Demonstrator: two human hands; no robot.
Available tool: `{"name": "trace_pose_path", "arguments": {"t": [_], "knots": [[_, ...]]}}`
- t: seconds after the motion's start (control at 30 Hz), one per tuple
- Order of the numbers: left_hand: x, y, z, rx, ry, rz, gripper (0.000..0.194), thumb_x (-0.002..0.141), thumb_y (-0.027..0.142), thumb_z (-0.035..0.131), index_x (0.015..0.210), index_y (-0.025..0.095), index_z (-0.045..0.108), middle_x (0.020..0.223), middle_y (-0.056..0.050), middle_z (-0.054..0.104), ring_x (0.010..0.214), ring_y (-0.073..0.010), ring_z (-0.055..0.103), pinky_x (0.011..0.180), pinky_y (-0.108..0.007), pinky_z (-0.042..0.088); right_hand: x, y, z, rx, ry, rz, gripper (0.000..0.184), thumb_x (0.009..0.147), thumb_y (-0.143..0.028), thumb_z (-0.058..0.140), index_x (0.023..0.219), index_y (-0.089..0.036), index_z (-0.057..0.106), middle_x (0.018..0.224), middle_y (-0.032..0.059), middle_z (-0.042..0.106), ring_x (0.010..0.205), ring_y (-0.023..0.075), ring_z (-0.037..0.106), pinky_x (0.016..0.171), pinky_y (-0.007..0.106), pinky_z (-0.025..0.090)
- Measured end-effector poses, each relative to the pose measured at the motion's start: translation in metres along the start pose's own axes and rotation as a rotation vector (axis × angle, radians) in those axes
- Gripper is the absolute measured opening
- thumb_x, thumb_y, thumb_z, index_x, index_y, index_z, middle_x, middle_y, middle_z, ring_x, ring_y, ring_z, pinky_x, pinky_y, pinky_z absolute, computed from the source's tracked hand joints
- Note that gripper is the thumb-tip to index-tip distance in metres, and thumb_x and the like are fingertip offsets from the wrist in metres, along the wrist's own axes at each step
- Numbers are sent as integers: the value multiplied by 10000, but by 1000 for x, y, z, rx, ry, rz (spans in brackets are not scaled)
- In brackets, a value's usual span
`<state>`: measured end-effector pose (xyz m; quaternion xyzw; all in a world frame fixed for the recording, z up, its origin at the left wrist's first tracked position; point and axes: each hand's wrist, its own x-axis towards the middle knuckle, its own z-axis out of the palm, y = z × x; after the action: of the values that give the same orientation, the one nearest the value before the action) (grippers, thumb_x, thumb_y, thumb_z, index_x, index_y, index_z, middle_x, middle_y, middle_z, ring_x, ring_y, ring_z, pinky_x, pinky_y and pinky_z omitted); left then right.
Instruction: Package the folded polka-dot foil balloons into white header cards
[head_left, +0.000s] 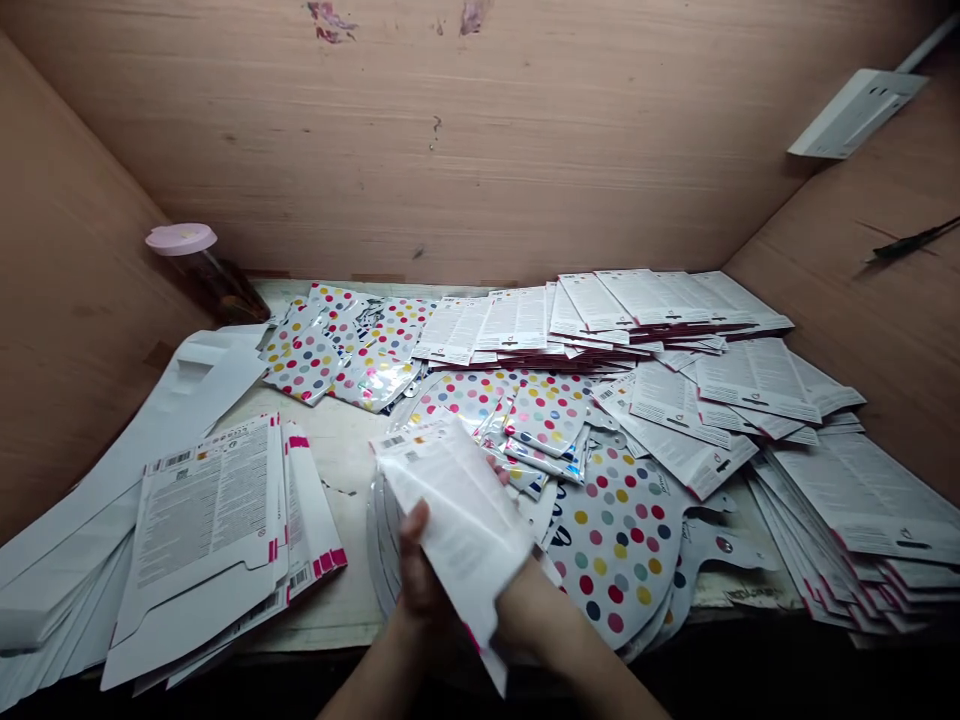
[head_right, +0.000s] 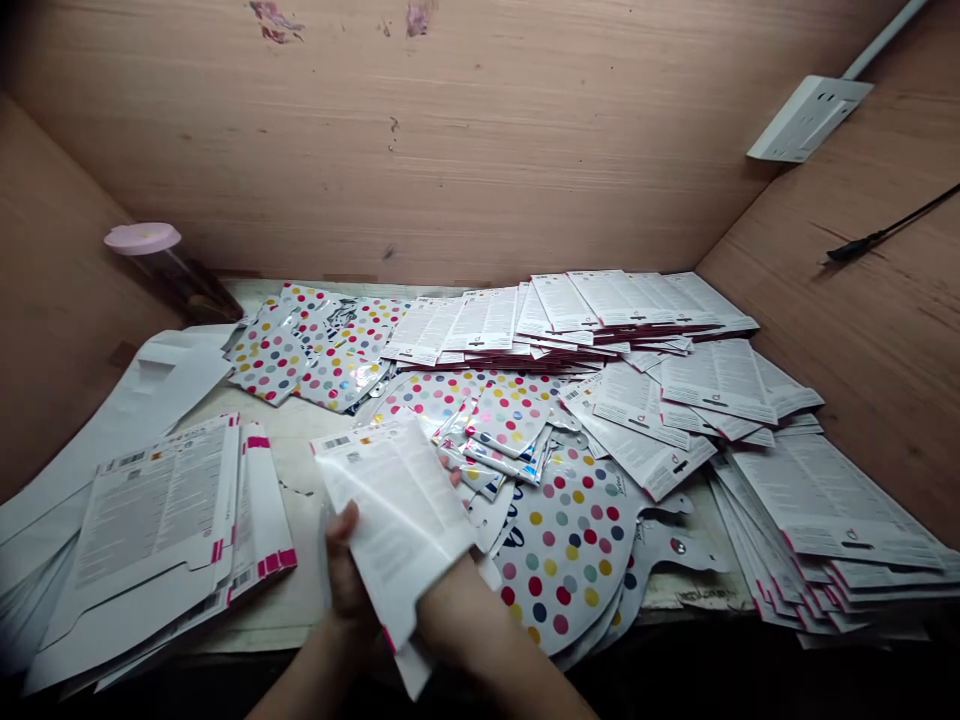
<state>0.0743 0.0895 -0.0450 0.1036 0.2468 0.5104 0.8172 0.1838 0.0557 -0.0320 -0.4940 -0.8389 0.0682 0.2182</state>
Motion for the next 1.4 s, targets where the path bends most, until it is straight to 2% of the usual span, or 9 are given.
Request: {"name": "trace_pose_path", "arguments": {"t": [0.13, 0.3, 0.37, 0.43, 0.53, 0.67, 0.93, 1.2, 1.4], "knots": [[17, 23, -19, 363, 190, 97, 742, 726, 258, 751, 1398, 169, 452, 1224, -122, 665, 1205, -333, 577, 1065, -458, 433, -24, 7, -35, 296, -216, 21, 247, 906, -180, 529, 1126, -229, 629, 1078, 50, 695, 968, 203, 653, 835, 294, 553], [14, 18, -47, 965, 237, 451, 930, 830, 246, 684, 1540, 317, 87, 1562, -144, 275, 1318, -302, 473, 1064, -475, 422, -58, 53, -14, 347, 184, 279, 152, 960, -210, 484, 957, -201, 635, 797, 42, 608, 695, 167, 592, 623, 277, 510], [7, 11, -52, 1364, 269, 663, 833, 870, 210, 617, 1535, 348, 134, 1617, -106, 114, 1424, -341, 304, 1119, -554, 320, -64, 64, 5, 249, 244, 309, 168, 953, -219, 502, 1027, -197, 652, 843, 57, 580, 731, 183, 582, 651, 315, 519], [1, 5, -53, 1751, 121, 783, 693, 904, 186, 550, 1513, 338, 257, 1615, -62, 171, 1479, -337, 145, 1172, -595, 163, -66, 67, 17, 229, 228, 269, 176, 943, -213, 521, 1039, -200, 668, 880, 68, 562, 798, 204, 581, 693, 349, 527], [-4, 0, -53, 2068, -260, 649, 630, 919, 335, 556, 1500, 306, 312, 1569, -74, 323, 1478, -346, 144, 1169, -633, 94, -63, 68, 17, 274, 238, 249, 187, 943, -180, 520, 1057, -209, 665, 900, 69, 554, 841, 209, 572, 716, 364, 529], [-4, -3, -55, 2217, -360, 507, 699, 886, 496, 573, 1496, 256, 331, 1598, -107, 238, 1475, -376, 131, 1157, -649, 85, -52, 79, 11, 217, 243, 233, 224, 954, -168, 503, 1109, -216, 657, 924, 72, 563, 869, 214, 556, 760, 397, 519], [-3, 0, -61, 2250, -383, 534, 678, 913, 518, 509, 1505, 259, 307, 1608, -81, 216, 1487, -345, 89, 1174, -600, 25, -38, 109, 14, 290, 122, 142, 153, 946, -243, 533, 900, -223, 678, 835, 47, 572, 837, 206, 566, 740, 367, 522], [-3, 1, -59, 2235, -388, 511, 671, 909, 497, 517, 1504, 268, 309, 1610, -71, 212, 1485, -345, 101, 1177, -591, 3, -34, 110, 13, 221, 28, 118, 156, 963, -203, 489, 869, -198, 613, 847, 46, 592, 826, 199, 542, 759, 355, 454], [-3, 0, -59, 2196, -409, 510, 865, 802, 697, 551, 1505, 255, 311, 1602, -92, 235, 1479, -372, 101, 1172, -604, -29, -35, 100, 21, 99, -35, 138, 175, 970, -177, 432, 850, -183, 559, 868, 64, 579, 839, 224, 510, 781, 396, 382]]}}
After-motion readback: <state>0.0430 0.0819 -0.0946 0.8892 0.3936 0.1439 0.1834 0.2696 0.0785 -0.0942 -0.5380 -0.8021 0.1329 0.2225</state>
